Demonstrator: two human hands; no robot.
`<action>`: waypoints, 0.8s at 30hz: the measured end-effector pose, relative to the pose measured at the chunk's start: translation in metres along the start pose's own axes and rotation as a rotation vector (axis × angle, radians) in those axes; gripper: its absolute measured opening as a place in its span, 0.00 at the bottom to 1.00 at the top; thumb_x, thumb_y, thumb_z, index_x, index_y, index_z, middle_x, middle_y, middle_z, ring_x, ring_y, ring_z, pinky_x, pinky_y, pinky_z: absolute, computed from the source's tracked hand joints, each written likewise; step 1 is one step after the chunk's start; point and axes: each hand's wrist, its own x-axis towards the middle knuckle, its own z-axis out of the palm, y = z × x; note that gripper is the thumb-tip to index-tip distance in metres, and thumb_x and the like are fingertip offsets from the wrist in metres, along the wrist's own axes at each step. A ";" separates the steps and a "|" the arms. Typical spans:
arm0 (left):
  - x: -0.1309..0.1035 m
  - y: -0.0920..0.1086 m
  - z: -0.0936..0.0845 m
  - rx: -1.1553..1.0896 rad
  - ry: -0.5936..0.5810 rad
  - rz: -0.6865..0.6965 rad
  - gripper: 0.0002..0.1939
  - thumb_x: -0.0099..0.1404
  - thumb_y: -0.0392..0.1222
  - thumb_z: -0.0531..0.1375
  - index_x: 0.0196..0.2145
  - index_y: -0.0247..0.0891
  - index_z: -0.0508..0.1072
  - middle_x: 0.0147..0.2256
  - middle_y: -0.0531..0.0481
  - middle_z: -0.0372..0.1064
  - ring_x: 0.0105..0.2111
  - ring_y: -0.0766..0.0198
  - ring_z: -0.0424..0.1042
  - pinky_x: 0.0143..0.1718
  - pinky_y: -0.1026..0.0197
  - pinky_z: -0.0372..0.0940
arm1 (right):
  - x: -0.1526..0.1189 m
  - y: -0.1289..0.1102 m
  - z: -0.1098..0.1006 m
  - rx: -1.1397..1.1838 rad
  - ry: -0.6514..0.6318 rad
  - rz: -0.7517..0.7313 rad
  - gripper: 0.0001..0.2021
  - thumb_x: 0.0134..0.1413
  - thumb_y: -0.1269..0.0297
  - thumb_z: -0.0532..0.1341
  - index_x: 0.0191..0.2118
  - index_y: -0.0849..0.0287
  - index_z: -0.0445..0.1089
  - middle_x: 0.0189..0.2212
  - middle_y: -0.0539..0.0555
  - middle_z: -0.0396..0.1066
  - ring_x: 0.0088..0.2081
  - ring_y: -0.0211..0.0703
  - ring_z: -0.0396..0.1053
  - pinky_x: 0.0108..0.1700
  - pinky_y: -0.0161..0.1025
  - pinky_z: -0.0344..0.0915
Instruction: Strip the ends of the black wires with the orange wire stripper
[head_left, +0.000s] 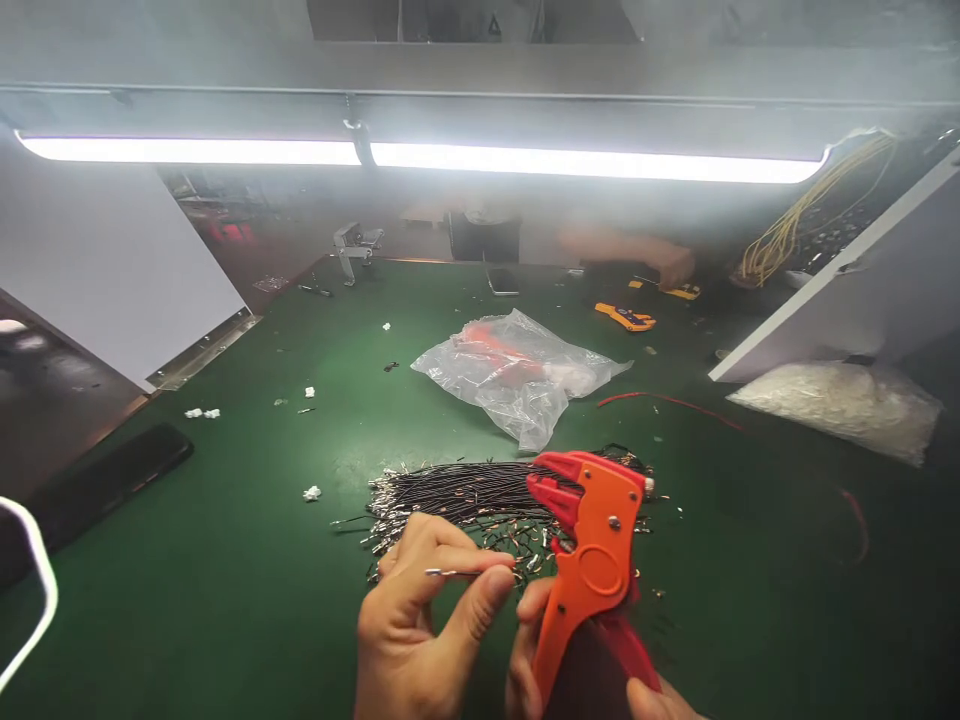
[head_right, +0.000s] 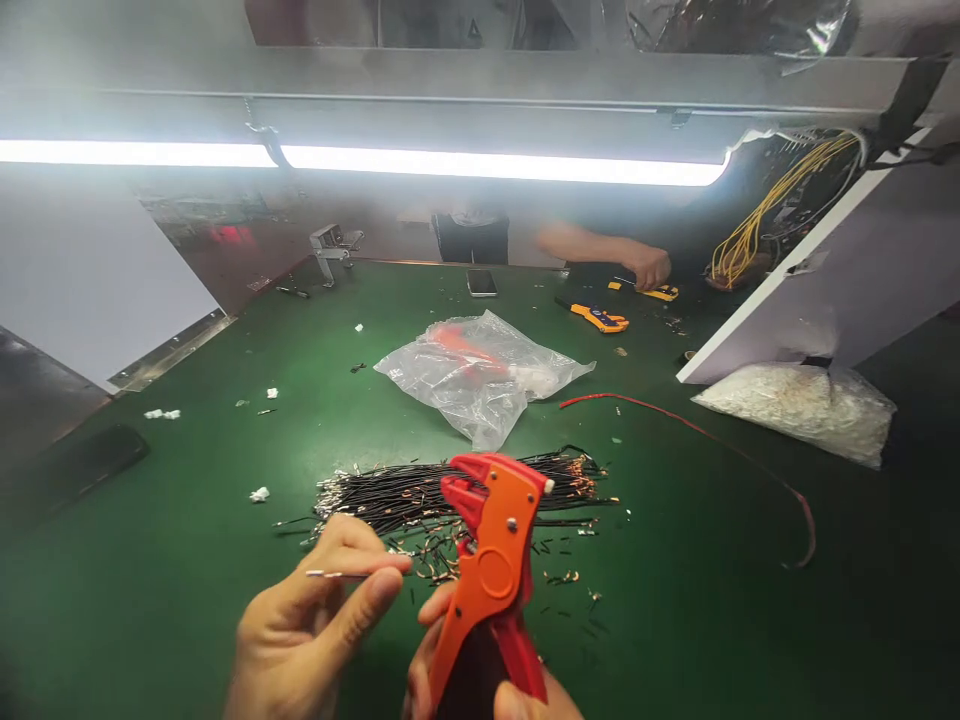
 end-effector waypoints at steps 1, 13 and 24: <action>-0.001 0.000 0.004 -0.046 -0.032 -0.069 0.05 0.67 0.47 0.66 0.34 0.50 0.83 0.27 0.54 0.74 0.29 0.63 0.73 0.34 0.57 0.64 | -0.002 -0.006 0.004 0.013 0.022 -0.032 0.33 0.44 0.39 0.70 0.53 0.52 0.69 0.35 0.53 0.71 0.36 0.48 0.69 0.42 0.45 0.64; -0.006 -0.004 0.012 0.007 -0.167 -0.199 0.08 0.65 0.53 0.66 0.34 0.54 0.85 0.26 0.52 0.74 0.30 0.61 0.72 0.31 0.59 0.64 | -0.014 -0.028 -0.004 -0.159 0.034 -0.185 0.25 0.58 0.48 0.64 0.58 0.53 0.72 0.44 0.56 0.79 0.43 0.53 0.76 0.49 0.48 0.66; -0.004 0.003 0.016 -0.065 -0.030 -0.294 0.14 0.62 0.61 0.66 0.31 0.53 0.85 0.25 0.53 0.75 0.29 0.60 0.68 0.38 0.56 0.60 | -0.011 -0.032 -0.017 -0.245 0.057 0.030 0.34 0.40 0.43 0.73 0.52 0.58 0.77 0.45 0.64 0.78 0.47 0.65 0.76 0.53 0.57 0.65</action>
